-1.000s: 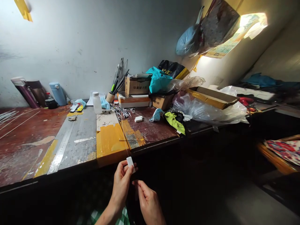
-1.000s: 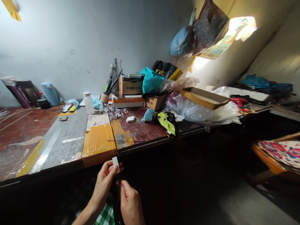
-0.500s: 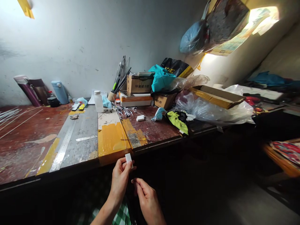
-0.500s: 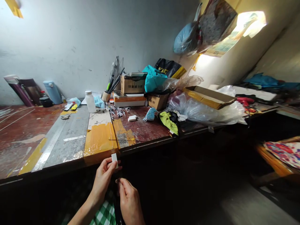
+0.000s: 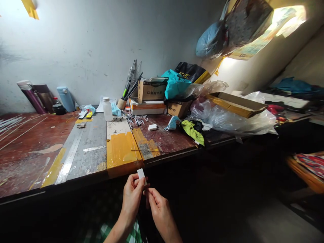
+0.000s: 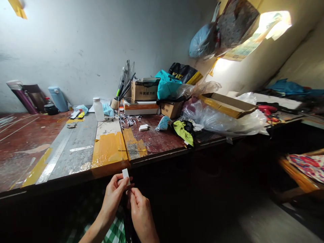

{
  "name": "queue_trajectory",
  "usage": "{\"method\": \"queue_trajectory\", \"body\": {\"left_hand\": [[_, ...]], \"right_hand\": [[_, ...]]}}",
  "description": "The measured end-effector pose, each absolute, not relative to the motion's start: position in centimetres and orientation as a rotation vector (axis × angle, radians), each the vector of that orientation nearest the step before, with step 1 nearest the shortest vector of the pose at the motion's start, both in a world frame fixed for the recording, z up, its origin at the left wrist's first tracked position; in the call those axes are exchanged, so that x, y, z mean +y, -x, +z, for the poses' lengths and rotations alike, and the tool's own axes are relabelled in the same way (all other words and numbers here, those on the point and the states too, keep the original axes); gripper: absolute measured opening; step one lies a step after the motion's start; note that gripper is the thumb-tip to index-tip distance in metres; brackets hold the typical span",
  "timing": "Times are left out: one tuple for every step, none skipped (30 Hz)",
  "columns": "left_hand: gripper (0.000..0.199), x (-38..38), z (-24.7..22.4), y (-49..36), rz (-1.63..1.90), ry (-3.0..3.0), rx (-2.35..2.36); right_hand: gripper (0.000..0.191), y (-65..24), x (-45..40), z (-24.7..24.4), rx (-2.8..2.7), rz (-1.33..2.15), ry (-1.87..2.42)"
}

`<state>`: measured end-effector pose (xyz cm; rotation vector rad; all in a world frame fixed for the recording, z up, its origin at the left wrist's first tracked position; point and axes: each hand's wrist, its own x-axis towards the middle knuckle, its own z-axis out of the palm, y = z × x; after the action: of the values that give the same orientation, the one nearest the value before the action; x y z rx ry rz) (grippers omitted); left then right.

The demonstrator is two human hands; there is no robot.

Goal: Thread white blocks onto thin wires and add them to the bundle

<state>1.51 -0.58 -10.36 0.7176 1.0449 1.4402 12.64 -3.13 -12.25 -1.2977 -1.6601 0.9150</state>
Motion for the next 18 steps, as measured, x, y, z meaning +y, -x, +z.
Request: {"method": "queue_trajectory", "body": {"left_hand": [[0.034,-0.6,-10.3,-1.5,1.44,-0.716,1.048],[0.034,-0.6,-10.3,-1.5,1.443,-0.711,1.053],[0.034,-0.6,-10.2,-1.5,1.446,-0.704,1.059],[0.035,-0.6,-10.1,-1.4,1.451,-0.697,1.064],[0.036,-0.6,-10.0,-1.3,1.456,-0.689,1.069],[0.037,-0.6,-9.9,-1.2,1.459,-0.684,1.072],[0.038,-0.5,-9.8,-1.0,1.462,-0.68,1.075],[0.039,-0.6,-9.7,-0.9,1.464,-0.677,1.078],[0.04,-0.6,-9.7,-0.7,1.466,-0.672,1.083],[0.04,-0.6,-9.7,-0.5,1.465,-0.668,1.091],[0.04,-0.6,-9.8,-0.4,1.463,-0.668,1.098],[0.039,-0.6,-9.9,-0.3,1.463,-0.674,1.103],[0.038,-0.6,-10.0,-0.3,1.464,-0.683,1.107],[0.037,-0.7,-10.2,-0.3,1.465,-0.697,1.107],[0.036,-0.7,-10.3,-0.4,1.466,-0.71,1.107],[0.035,-0.7,-10.4,-0.6,1.467,-0.722,1.105],[0.034,-0.6,-10.4,-0.8,1.466,-0.729,1.103],[0.033,-0.6,-10.5,-1.0,1.462,-0.734,1.1]], "right_hand": [[0.03,-12.7,-3.2,-12.4,-1.672,0.916,1.303],[0.025,-12.7,-3.2,-12.5,-1.68,0.909,1.309],[0.02,-12.7,-3.3,-12.6,-1.682,0.895,1.316],[0.016,-12.7,-3.5,-12.6,-1.68,0.874,1.32],[0.014,-12.7,-3.6,-12.6,-1.677,0.855,1.321],[0.015,-12.7,-3.6,-12.5,-1.678,0.843,1.319],[0.018,-12.7,-3.7,-12.3,-1.684,0.843,1.316],[0.023,-12.6,-3.7,-12.1,-1.696,0.861,1.313],[0.027,-12.6,-3.7,-11.9,-1.712,0.892,1.309],[0.029,-12.5,-3.7,-11.8,-1.729,0.926,1.304],[0.031,-12.4,-3.7,-11.7,-1.743,0.959,1.294],[0.03,-12.3,-3.6,-11.7,-1.745,0.984,1.279],[0.027,-12.2,-3.6,-11.7,-1.735,0.998,1.265],[0.023,-12.1,-3.6,-11.8,-1.714,1.0,1.257],[0.02,-12.1,-3.5,-12.0,-1.687,0.989,1.258],[0.018,-12.2,-3.5,-12.1,-1.659,0.97,1.265],[0.017,-12.3,-3.5,-12.2,-1.636,0.95,1.276],[0.02,-12.5,-3.5,-12.3,-1.625,0.931,1.289]]}}
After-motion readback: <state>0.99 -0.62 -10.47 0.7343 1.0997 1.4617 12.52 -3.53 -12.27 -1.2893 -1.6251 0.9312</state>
